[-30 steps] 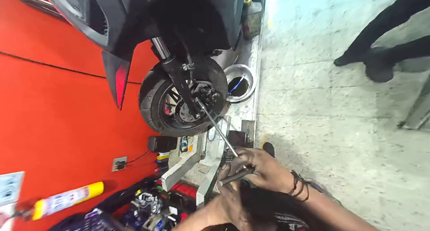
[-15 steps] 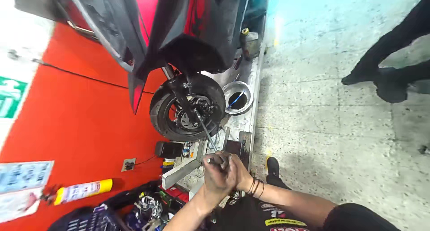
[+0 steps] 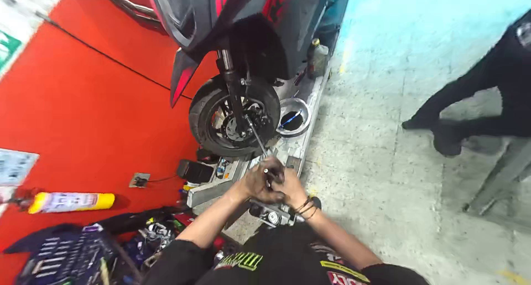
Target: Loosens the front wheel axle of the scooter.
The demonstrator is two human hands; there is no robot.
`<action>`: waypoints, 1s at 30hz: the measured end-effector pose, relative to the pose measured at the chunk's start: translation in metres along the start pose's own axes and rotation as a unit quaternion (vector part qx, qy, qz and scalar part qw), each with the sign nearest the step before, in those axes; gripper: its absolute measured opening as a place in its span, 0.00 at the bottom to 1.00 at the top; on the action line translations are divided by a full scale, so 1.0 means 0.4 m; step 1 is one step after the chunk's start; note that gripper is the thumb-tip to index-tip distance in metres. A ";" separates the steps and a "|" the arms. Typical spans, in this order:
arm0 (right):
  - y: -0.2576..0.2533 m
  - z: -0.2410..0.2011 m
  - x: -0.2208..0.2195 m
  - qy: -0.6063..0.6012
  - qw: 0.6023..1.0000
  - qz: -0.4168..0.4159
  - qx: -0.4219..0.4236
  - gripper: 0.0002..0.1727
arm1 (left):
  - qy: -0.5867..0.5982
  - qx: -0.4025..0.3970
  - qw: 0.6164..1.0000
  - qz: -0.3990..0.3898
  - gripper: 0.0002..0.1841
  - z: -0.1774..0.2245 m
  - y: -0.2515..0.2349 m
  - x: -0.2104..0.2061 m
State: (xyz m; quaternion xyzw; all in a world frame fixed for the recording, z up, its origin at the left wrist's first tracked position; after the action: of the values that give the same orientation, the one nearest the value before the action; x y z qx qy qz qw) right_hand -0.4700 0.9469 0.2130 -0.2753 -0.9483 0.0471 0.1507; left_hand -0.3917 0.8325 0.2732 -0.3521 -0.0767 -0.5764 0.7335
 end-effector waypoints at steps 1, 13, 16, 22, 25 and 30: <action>0.013 -0.005 -0.005 0.041 0.999 -0.014 -0.010 0.23 | -0.035 -0.026 0.999 0.008 0.43 -0.043 0.026 0.015; 0.217 0.055 -0.125 0.148 0.974 0.164 0.051 0.16 | -0.301 -0.024 0.944 -0.133 0.19 -0.339 0.117 0.050; 0.143 0.023 -0.137 0.204 0.966 0.145 0.062 0.15 | -0.312 -0.051 0.946 -0.077 0.19 -0.380 0.066 0.089; 0.110 -0.017 -0.155 0.309 0.942 0.108 0.076 0.19 | -0.288 -0.077 0.953 -0.055 0.21 -0.409 0.038 0.107; 0.107 -0.015 -0.161 0.302 0.941 0.129 0.081 0.19 | -0.275 -0.084 0.956 -0.049 0.21 -0.424 0.031 0.100; 0.057 -0.055 -0.092 0.342 0.933 0.083 0.071 0.20 | -0.250 -0.070 0.965 -0.040 0.21 -0.430 0.012 0.100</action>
State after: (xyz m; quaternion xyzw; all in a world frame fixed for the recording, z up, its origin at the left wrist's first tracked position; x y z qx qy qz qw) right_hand -0.4222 0.9465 0.2204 -0.3415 -0.8070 0.0295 0.4809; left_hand -0.4248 0.6973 0.1646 -0.5320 -0.2318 -0.5030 0.6405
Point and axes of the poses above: each hand's wrist, its own y-axis away from the middle knuckle, its own x-axis out of the back of the hand, z = x × y, the point moved 2 cm from there along -y, towards the middle knuckle, and after that the axes turned 8 degrees about x, right-handed, at the moved point
